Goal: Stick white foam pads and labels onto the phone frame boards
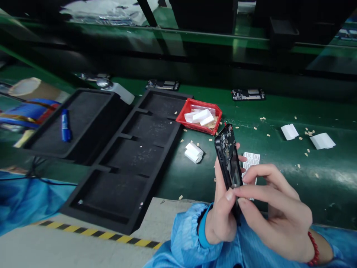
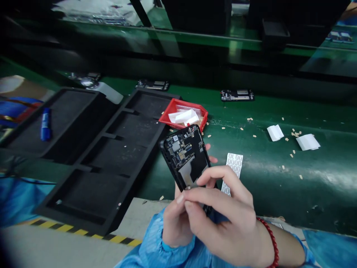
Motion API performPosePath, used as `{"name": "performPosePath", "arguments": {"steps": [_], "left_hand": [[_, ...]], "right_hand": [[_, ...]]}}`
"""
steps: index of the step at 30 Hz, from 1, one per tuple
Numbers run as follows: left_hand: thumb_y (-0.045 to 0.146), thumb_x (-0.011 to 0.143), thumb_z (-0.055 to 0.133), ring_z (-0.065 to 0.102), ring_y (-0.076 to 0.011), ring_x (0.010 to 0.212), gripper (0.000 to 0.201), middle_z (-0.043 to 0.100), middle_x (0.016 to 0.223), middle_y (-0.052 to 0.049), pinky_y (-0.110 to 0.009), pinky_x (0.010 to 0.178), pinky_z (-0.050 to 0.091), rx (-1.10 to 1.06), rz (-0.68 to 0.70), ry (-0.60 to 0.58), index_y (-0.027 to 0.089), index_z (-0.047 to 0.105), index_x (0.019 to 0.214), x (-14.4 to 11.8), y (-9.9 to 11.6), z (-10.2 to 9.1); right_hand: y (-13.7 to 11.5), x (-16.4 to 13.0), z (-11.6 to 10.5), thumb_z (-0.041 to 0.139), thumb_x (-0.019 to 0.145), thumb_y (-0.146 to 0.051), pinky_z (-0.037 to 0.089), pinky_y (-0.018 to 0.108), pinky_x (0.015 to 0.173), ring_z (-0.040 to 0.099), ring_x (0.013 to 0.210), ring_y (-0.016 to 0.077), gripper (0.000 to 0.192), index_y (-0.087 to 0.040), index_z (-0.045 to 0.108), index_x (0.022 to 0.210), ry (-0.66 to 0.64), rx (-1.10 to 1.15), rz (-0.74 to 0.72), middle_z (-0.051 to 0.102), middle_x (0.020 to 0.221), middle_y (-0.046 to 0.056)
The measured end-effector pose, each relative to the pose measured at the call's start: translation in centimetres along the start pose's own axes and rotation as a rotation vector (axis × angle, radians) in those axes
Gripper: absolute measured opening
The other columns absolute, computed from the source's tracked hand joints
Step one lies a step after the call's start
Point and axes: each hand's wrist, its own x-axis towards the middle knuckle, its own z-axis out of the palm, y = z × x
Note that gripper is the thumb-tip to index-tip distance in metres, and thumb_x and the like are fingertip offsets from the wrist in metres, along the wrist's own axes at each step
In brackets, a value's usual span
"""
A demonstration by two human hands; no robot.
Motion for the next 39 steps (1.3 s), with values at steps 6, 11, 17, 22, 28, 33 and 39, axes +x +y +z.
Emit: {"name": "performPosePath", "arguments": {"steps": [6,11,17,22,28,33,39], "left_hand": [[0.049,0.096,0.046,0.05,-0.0321,0.134,0.056,0.056,0.143,-0.007,-0.045,0.117,0.038,0.031,0.102,-0.06,0.028,0.047,0.148,-0.3,-0.3,0.0],[0.043,0.097,0.046,0.046,-0.0306,0.139,0.057,0.051,0.15,-0.003,-0.045,0.121,0.036,-0.024,0.106,-0.094,0.034,0.041,0.152,-0.4,-0.1,0.4],[0.044,0.096,0.049,0.036,-0.0342,0.148,0.058,0.035,0.164,0.003,-0.052,0.126,0.027,0.049,0.172,-0.076,0.037,0.041,0.153,-0.4,-0.1,0.4],[0.042,0.097,0.045,0.026,-0.0335,0.153,0.058,0.034,0.165,0.006,-0.054,0.128,0.022,0.085,0.23,-0.115,0.04,0.037,0.155,-0.6,-0.4,0.1],[0.05,0.093,0.049,0.031,-0.0347,0.152,0.054,0.049,0.156,0.003,-0.054,0.127,0.024,-0.107,0.149,-0.05,0.037,0.054,0.145,-0.6,-1.0,0.5],[0.059,0.087,0.046,0.043,-0.0403,0.144,0.063,0.062,0.143,-0.006,-0.062,0.122,0.029,-0.29,-0.031,-0.108,0.028,0.059,0.14,-0.1,-0.4,0.3],[0.059,0.081,0.053,0.048,-0.0375,0.141,0.066,0.066,0.136,-0.006,-0.056,0.12,0.035,-0.211,-0.177,-0.158,0.029,0.059,0.139,0.0,0.6,0.2]], "right_hand": [[0.6,-0.3,-0.1,0.065,0.084,-0.001,0.054,0.035,0.105,0.066,0.096,0.0152,0.023,-0.019,0.072,0.096,0.025,0.016,0.001,0.059,0.104,0.004],[0.8,-0.5,0.2,0.069,0.083,-0.003,0.051,0.033,0.109,0.065,0.103,0.015,0.021,-0.02,0.071,0.095,0.004,0.074,0.043,0.059,0.107,0.003],[0.8,-0.3,0.3,0.069,0.085,-0.006,0.046,0.033,0.112,0.063,0.107,0.0152,0.018,-0.023,0.07,0.092,-0.054,0.199,0.156,0.06,0.107,0.002],[0.8,0.0,-0.1,0.066,0.089,-0.013,0.042,0.039,0.114,0.062,0.108,0.0181,0.013,-0.024,0.07,0.094,-0.134,0.338,0.242,0.062,0.105,0.002],[0.7,0.0,-0.7,0.058,0.097,-0.024,0.045,0.043,0.11,0.061,0.108,0.0205,0.015,-0.024,0.072,0.102,-0.242,0.38,0.249,0.061,0.111,0.005],[0.2,-0.6,-0.1,0.057,0.096,-0.012,0.056,0.029,0.09,0.065,0.1,0.0152,0.022,-0.024,0.073,0.106,-0.086,0.238,0.223,0.063,0.114,0.006],[0.0,-1.0,0.6,0.06,0.089,-0.007,0.058,0.027,0.087,0.067,0.097,0.0153,0.025,-0.021,0.073,0.105,-0.022,0.155,0.175,0.062,0.113,0.006]]}}
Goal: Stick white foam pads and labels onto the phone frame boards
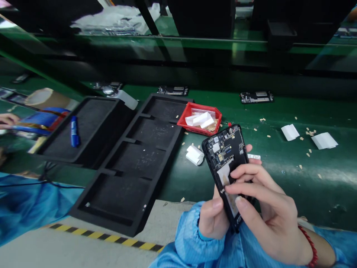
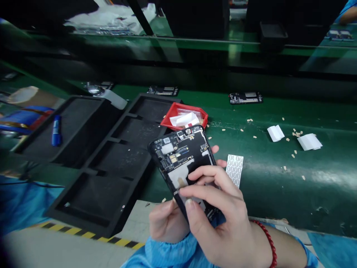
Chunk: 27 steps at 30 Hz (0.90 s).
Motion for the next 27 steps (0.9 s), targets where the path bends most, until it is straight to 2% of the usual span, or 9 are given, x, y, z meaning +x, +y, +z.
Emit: {"name": "performPosePath", "arguments": {"steps": [7,10,13,16,18,20,23,25,27], "left_hand": [[0.053,0.095,0.044,0.033,-0.0342,0.151,0.06,0.046,0.157,-0.005,-0.053,0.126,0.026,0.271,0.235,-0.045,0.029,0.046,0.15,0.5,-0.9,-1.0],[0.049,0.098,0.046,0.029,-0.0353,0.153,0.062,0.04,0.161,-0.005,-0.055,0.126,0.023,0.486,0.236,-0.095,0.029,0.037,0.156,0.4,-0.6,-1.8],[0.045,0.099,0.047,0.026,-0.0357,0.154,0.066,0.033,0.165,-0.005,-0.056,0.126,0.022,0.571,0.226,-0.146,0.03,0.026,0.16,0.3,-0.1,-2.3],[0.045,0.097,0.051,0.033,-0.0355,0.151,0.065,0.04,0.161,-0.005,-0.054,0.125,0.026,0.533,0.237,-0.154,0.029,0.033,0.157,0.4,0.1,-2.5],[0.047,0.094,0.055,0.043,-0.0358,0.144,0.06,0.054,0.151,-0.007,-0.053,0.122,0.033,0.444,0.178,-0.11,0.028,0.047,0.15,0.5,0.1,-2.3],[0.05,0.092,0.056,0.054,-0.037,0.135,0.054,0.066,0.138,-0.008,-0.052,0.116,0.042,0.281,0.049,-0.042,0.026,0.059,0.14,0.5,0.2,-1.8],[0.055,0.087,0.058,0.065,-0.039,0.12,0.05,0.074,0.123,-0.01,-0.052,0.103,0.054,0.06,-0.103,0.068,0.023,0.07,0.124,0.6,0.2,-1.0],[0.056,0.086,0.059,0.068,-0.0377,0.114,0.048,0.076,0.117,-0.01,-0.049,0.098,0.057,0.098,-0.086,0.174,0.021,0.073,0.115,0.9,0.2,-1.0],[0.057,0.086,0.062,0.07,-0.0343,0.11,0.045,0.077,0.113,-0.008,-0.042,0.093,0.058,0.291,-0.005,0.311,0.02,0.074,0.109,1.5,0.2,-1.5]], "right_hand": [[0.8,0.3,-1.1,0.06,0.093,-0.013,0.057,0.03,0.091,0.065,0.101,0.0167,0.021,-0.025,0.072,0.106,-0.069,0.187,0.095,0.062,0.114,0.006],[1.3,0.7,-1.1,0.066,0.09,-0.015,0.056,0.026,0.091,0.064,0.099,0.0147,0.014,-0.025,0.073,0.096,-0.044,0.273,0.138,0.063,0.108,0.004],[1.7,1.0,-0.8,0.072,0.085,-0.013,0.055,0.022,0.087,0.064,0.094,0.0118,0.012,-0.024,0.073,0.085,0.01,0.31,0.151,0.062,0.099,0.001],[2.1,1.2,-1.1,0.072,0.087,-0.014,0.056,0.023,0.085,0.064,0.091,0.0115,0.011,-0.025,0.075,0.085,-0.03,0.259,0.117,0.062,0.099,0.001],[2.5,0.8,-1.7,0.068,0.09,-0.015,0.057,0.027,0.09,0.065,0.101,0.0146,0.017,-0.028,0.076,0.098,-0.055,0.139,0.06,0.062,0.11,0.003],[3.0,0.2,-2.5,0.067,0.091,-0.015,0.054,0.036,0.101,0.06,0.122,0.02,0.031,-0.032,0.073,0.116,0.024,-0.038,0.019,0.058,0.13,0.006],[3.9,-1.1,-3.2,0.073,0.087,-0.021,0.051,0.044,0.11,0.046,0.143,0.0262,0.063,-0.037,0.052,0.144,0.128,-0.149,0.117,0.043,0.156,0.007],[4.4,-1.6,-3.2,0.069,0.092,-0.029,0.06,0.043,0.099,0.059,0.133,0.0255,0.07,-0.036,0.037,0.154,0.023,0.033,0.301,0.054,0.15,0.01],[4.7,-1.8,-3.0,0.061,0.098,-0.036,0.066,0.039,0.083,0.075,0.106,0.0226,0.064,-0.031,0.034,0.156,-0.085,0.28,0.478,0.074,0.125,0.011]]}}
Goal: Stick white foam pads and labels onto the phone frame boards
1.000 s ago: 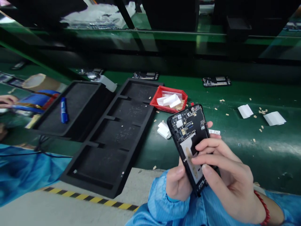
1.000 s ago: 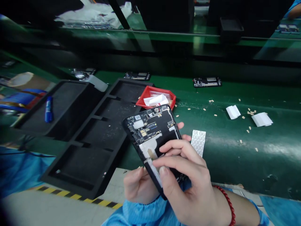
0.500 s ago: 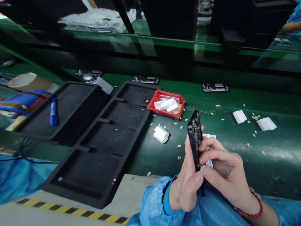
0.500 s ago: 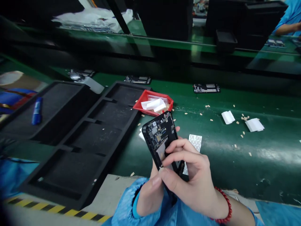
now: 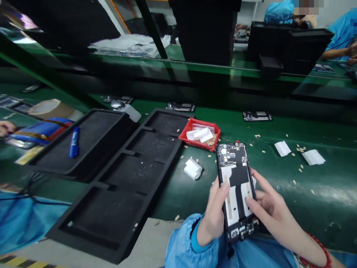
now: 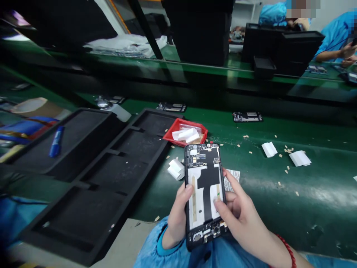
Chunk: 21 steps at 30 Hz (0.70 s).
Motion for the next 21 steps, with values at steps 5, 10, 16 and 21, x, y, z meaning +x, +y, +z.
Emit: {"name": "performPosePath", "arguments": {"steps": [5,10,16,21], "left_hand": [[0.054,0.094,0.055,0.07,-0.0243,0.089,0.043,0.077,0.103,-0.007,-0.031,0.078,0.057,0.425,0.228,0.056,0.019,0.071,0.112,3.5,-0.2,-1.2],[0.05,0.095,0.056,0.069,-0.0187,0.085,0.051,0.073,0.097,-0.005,-0.027,0.077,0.054,0.495,0.303,0.061,0.022,0.057,0.137,8.9,-0.6,-1.7],[0.054,0.096,0.041,0.04,-0.0112,0.042,0.059,0.045,0.053,0.008,-0.022,0.042,0.03,0.449,0.448,0.174,0.012,0.053,0.135,12.2,-1.9,-2.5],[0.047,0.092,0.049,0.04,-0.0116,0.044,0.041,0.043,0.049,0.008,-0.023,0.045,0.031,0.457,0.511,0.22,0.013,0.066,0.109,12.2,-2.5,-3.7]], "right_hand": [[0.1,1.9,-0.2,0.066,0.093,-0.046,0.066,0.039,0.082,0.078,0.086,0.0213,0.051,-0.02,0.057,0.136,-0.001,0.132,0.018,0.08,0.101,0.008],[-0.3,10.1,-1.9,0.067,0.091,-0.051,0.064,0.038,0.077,0.076,0.077,0.0205,0.05,-0.015,0.061,0.125,0.049,-0.091,-0.05,0.078,0.089,0.007],[-2.7,25.6,-2.9,0.062,0.098,-0.035,0.06,0.042,0.086,0.068,0.103,0.0216,0.034,-0.016,0.06,0.126,0.197,-0.433,-0.073,0.065,0.124,0.009],[-4.1,30.2,-6.9,0.064,0.097,-0.035,0.057,0.045,0.092,0.066,0.11,0.0243,0.036,-0.016,0.06,0.127,0.212,-0.838,-0.097,0.063,0.129,0.011]]}}
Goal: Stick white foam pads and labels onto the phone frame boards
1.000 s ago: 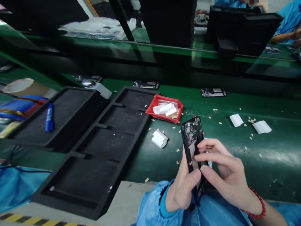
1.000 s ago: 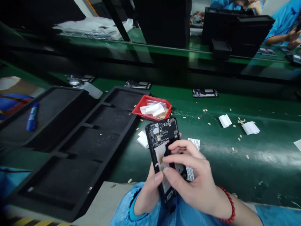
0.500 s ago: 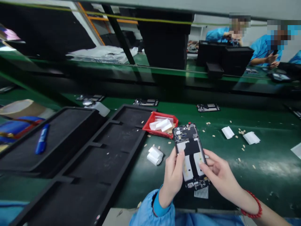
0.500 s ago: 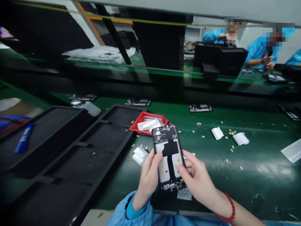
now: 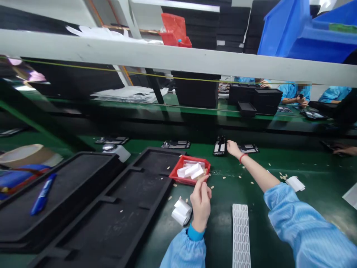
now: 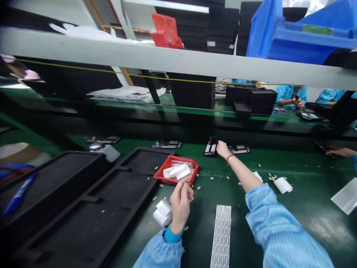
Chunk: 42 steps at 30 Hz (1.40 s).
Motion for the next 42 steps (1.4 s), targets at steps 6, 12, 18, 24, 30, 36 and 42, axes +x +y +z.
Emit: {"name": "performPosePath", "arguments": {"steps": [6,12,18,24,30,36,42], "left_hand": [[0.036,0.088,0.054,0.043,-0.0106,0.045,0.032,0.048,0.054,0.008,-0.023,0.048,0.035,-0.025,-0.02,-0.021,0.016,0.066,0.111,-0.2,0.0,0.3],[0.036,0.087,0.055,0.043,-0.0107,0.042,0.03,0.049,0.051,0.007,-0.023,0.045,0.034,-0.033,-0.03,-0.052,0.016,0.068,0.105,-0.2,-0.1,0.6],[0.036,0.085,0.058,0.045,-0.0106,0.042,0.028,0.052,0.052,0.007,-0.024,0.048,0.038,-0.061,-0.035,-0.03,0.015,0.068,0.101,0.0,-0.4,0.5],[0.044,0.081,0.067,0.065,-0.0152,0.06,0.033,0.068,0.07,-0.002,-0.026,0.06,0.052,-0.165,-0.061,-0.076,0.016,0.069,0.098,0.1,0.3,1.2],[0.05,0.084,0.07,0.07,-0.0266,0.111,0.051,0.069,0.127,-0.012,-0.038,0.09,0.058,-0.255,-0.109,-0.136,0.022,0.061,0.125,-2.2,2.8,1.8],[0.037,0.093,0.065,0.068,-0.0252,0.116,0.033,0.07,0.124,-0.011,-0.033,0.095,0.058,-0.092,-0.026,-0.167,0.022,0.065,0.122,-6.3,5.8,-0.1],[0.013,0.092,0.063,0.075,-0.0124,0.08,0.039,0.073,0.101,-0.001,-0.019,0.068,0.06,-0.008,0.251,-0.031,0.03,0.051,0.125,-8.3,7.7,-0.4]], "right_hand": [[6.1,0.4,-6.4,0.063,0.097,-0.035,0.057,0.046,0.093,0.065,0.112,0.0245,0.037,-0.017,0.059,0.129,-0.068,-0.441,-0.059,0.062,0.131,0.01],[8.8,0.7,-7.9,0.063,0.098,-0.035,0.057,0.046,0.093,0.065,0.111,0.0244,0.036,-0.018,0.06,0.129,-0.143,-0.692,0.035,0.062,0.131,0.01],[8.1,0.8,-9.3,0.064,0.097,-0.035,0.058,0.045,0.092,0.066,0.109,0.0239,0.035,-0.016,0.06,0.127,-0.147,-0.72,-0.015,0.063,0.128,0.01],[4.8,-3.2,-8.9,0.063,0.097,-0.035,0.057,0.047,0.093,0.065,0.111,0.0247,0.037,-0.017,0.058,0.13,0.026,-0.567,-0.173,0.062,0.13,0.01],[2.2,-17.8,-0.4,0.083,0.067,-0.033,0.055,0.042,0.099,0.064,0.114,0.028,0.084,-0.019,0.042,0.138,0.082,-0.302,-0.319,0.062,0.129,0.012],[-1.3,-25.0,0.2,0.072,0.08,-0.028,0.053,0.045,0.104,0.058,0.129,0.029,0.054,-0.025,0.047,0.128,0.18,0.094,-0.471,0.055,0.14,0.015],[-4.7,-24.5,-0.8,0.067,0.087,-0.015,0.053,0.04,0.102,0.063,0.123,0.0245,0.009,-0.023,0.063,0.09,0.245,0.296,-0.593,0.057,0.137,0.011]]}}
